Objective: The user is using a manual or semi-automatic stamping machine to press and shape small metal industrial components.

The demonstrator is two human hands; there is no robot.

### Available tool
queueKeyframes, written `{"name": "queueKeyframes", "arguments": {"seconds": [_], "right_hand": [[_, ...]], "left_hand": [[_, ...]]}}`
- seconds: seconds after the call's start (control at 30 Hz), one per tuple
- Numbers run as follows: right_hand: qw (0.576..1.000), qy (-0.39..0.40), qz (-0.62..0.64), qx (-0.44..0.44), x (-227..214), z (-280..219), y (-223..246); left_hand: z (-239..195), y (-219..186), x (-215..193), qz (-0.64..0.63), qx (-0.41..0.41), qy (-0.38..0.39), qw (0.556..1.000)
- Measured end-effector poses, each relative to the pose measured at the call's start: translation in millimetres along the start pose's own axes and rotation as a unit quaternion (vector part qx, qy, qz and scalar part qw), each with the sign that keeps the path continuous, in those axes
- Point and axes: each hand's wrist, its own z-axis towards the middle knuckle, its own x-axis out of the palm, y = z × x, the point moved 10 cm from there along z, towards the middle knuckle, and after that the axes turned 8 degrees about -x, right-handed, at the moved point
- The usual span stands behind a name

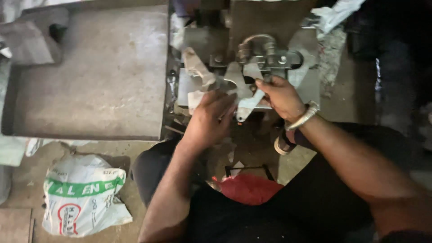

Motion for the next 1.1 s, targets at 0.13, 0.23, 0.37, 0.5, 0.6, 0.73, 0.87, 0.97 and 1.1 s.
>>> {"name": "queueKeyframes", "arguments": {"seconds": [0.13, 0.23, 0.37, 0.5, 0.6, 0.73, 0.87, 0.97, 1.1], "right_hand": [[0.994, -0.006, -0.099, -0.046, -15, -15, 11], [0.953, -0.045, -0.295, -0.056, -13, -47, 56], [0.838, -0.082, -0.538, -0.035, -47, -79, 103], [0.830, -0.168, -0.502, -0.175, -104, -58, 136], [0.833, -0.207, -0.478, -0.188, -135, -31, 134], [0.822, -0.230, -0.483, -0.193, -127, -12, 138], [0.773, -0.237, -0.562, -0.173, -98, -25, 144], [0.711, -0.255, -0.622, -0.207, -97, -31, 144], [0.711, -0.269, -0.575, -0.302, -83, -61, 138]], "left_hand": [[-6, -12, 40, -0.061, 0.074, 0.077, 0.992], [-8, 8, 73, -0.021, 0.056, 0.064, 0.996], [-12, 9, 96, 0.007, 0.040, 0.041, 0.998], [-13, -5, 101, 0.094, 0.120, -0.022, 0.988], [-10, 1, 108, 0.075, 0.104, -0.009, 0.992], [-7, 6, 111, 0.075, 0.075, 0.017, 0.994], [-10, -9, 107, 0.136, 0.149, -0.004, 0.979], [-16, -14, 123, 0.270, 0.200, 0.022, 0.942], [-11, -9, 106, 0.148, 0.131, -0.001, 0.980]]}}
